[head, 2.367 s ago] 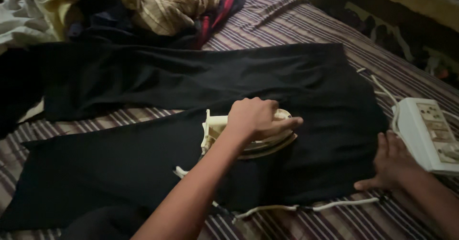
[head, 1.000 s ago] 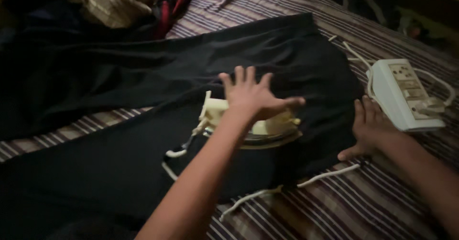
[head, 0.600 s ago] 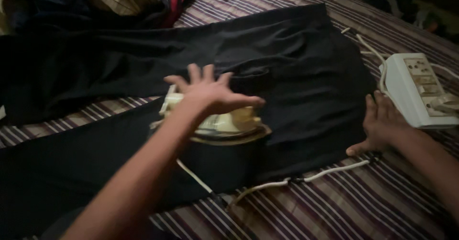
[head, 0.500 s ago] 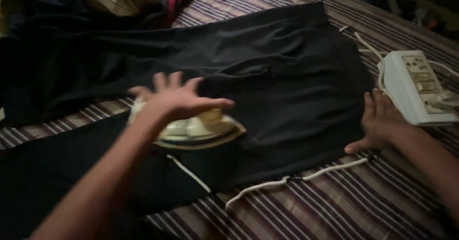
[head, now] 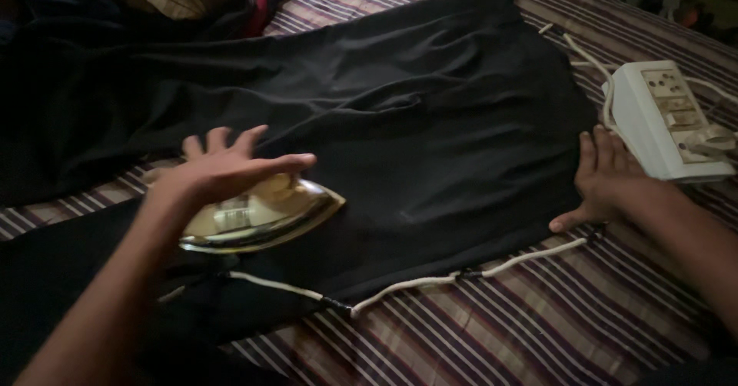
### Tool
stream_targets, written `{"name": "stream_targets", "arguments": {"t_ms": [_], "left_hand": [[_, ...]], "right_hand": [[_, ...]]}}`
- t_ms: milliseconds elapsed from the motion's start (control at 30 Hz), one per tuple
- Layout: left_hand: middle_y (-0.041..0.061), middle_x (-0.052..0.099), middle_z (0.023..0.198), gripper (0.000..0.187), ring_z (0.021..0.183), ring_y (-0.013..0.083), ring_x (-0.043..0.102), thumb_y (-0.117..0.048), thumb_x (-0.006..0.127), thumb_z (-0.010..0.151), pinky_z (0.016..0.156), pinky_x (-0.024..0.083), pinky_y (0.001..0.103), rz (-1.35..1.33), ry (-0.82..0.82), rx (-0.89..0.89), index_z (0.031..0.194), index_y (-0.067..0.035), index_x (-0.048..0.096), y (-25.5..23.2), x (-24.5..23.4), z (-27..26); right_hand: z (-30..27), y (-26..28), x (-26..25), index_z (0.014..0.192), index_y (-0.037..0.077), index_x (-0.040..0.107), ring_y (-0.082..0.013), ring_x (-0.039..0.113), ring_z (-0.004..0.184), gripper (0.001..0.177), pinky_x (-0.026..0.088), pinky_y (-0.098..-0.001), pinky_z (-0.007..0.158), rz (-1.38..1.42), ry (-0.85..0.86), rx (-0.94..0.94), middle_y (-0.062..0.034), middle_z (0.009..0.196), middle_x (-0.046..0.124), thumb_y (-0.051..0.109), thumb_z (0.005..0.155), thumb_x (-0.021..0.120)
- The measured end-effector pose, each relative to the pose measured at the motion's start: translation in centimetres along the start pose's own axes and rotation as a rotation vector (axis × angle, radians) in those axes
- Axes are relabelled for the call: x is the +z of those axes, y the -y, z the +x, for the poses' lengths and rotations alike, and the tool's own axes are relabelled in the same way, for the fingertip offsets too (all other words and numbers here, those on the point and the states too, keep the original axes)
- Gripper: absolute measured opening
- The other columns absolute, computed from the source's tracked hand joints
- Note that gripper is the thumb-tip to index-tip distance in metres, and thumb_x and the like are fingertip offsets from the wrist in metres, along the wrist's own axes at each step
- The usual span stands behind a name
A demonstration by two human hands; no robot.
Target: The person irons a pair of black pants laid out on a bed. They use a handheld iron to smooth the fabric, moving it back and forth across the surface while occasionally adjusting the pants with their other hand.
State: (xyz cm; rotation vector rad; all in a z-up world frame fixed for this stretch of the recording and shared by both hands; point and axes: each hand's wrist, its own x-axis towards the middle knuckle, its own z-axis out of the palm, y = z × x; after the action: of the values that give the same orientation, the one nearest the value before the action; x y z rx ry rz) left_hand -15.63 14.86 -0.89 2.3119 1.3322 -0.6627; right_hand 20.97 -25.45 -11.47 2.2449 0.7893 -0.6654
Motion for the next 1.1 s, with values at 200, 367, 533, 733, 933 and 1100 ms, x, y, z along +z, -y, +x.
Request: {"name": "stream_targets", "arguments": {"t_ms": [200,367,533,733,933,1100], "left_hand": [[0.012,-0.003,0.173,0.130,0.157,0.0460,-0.012,-0.103,0.047,0.053,0.106,-0.013,0.089,0.074,0.023,0.175,0.163,-0.038,0.020,-9.9,1.0,-3.4],[0.014,0.001,0.171,0.130,0.152,0.0542,-0.012,-0.101,0.050,0.055,0.100,-0.008,0.093,0.070,0.003,0.336,0.162,-0.034,0.019,-17.7,2.3,-5.3],[0.017,0.004,0.171,0.127,0.152,0.0570,-0.011,-0.097,0.054,0.060,0.099,-0.007,0.095,0.057,0.011,0.387,0.162,-0.029,0.023,-19.9,2.8,-6.0],[0.017,0.004,0.171,0.126,0.153,0.0555,-0.011,-0.098,0.049,0.062,0.100,-0.010,0.094,0.078,0.047,0.346,0.163,-0.028,0.023,-17.7,2.3,-6.1],[0.015,0.000,0.172,0.129,0.154,0.0512,-0.011,-0.101,0.047,0.057,0.105,-0.012,0.090,0.086,0.053,0.209,0.163,-0.034,0.020,-11.3,2.2,-4.2],[0.017,-0.002,0.171,0.137,0.155,0.0521,-0.007,-0.098,0.058,0.050,0.109,0.003,0.087,0.015,0.015,-0.007,0.164,-0.035,0.016,-2.0,1.2,-2.8]], "right_hand": [[0.1,-0.2,0.1,0.155,-0.011,-0.024,-0.0468,-0.020,0.154,0.173,0.002,-0.0528,0.127,-0.052,-0.032,-0.026,-0.0355,0.164,-0.023,0.092,0.061,0.079],[0.0,-0.1,0.1,0.154,-0.012,-0.025,-0.0470,-0.022,0.153,0.175,0.001,-0.0533,0.126,-0.046,-0.030,-0.017,-0.0357,0.163,-0.025,0.091,0.061,0.081],[0.1,0.1,0.1,0.155,-0.011,-0.024,-0.0462,-0.020,0.154,0.174,0.003,-0.0523,0.127,-0.067,-0.035,-0.007,-0.0350,0.164,-0.022,0.091,0.060,0.080],[0.0,-0.2,0.2,0.155,-0.008,-0.026,-0.0438,-0.022,0.154,0.174,0.001,-0.0516,0.127,0.024,-0.048,-0.021,-0.0320,0.165,-0.024,0.087,0.058,0.082],[-0.4,-0.4,0.3,0.156,-0.008,-0.023,-0.0448,-0.020,0.154,0.174,0.002,-0.0519,0.127,0.006,-0.081,-0.035,-0.0328,0.165,-0.023,0.090,0.058,0.082],[-0.7,-0.1,0.0,0.156,-0.007,-0.024,-0.0446,-0.018,0.155,0.174,0.003,-0.0510,0.128,0.019,-0.067,-0.037,-0.0328,0.165,-0.022,0.091,0.057,0.080]]}}
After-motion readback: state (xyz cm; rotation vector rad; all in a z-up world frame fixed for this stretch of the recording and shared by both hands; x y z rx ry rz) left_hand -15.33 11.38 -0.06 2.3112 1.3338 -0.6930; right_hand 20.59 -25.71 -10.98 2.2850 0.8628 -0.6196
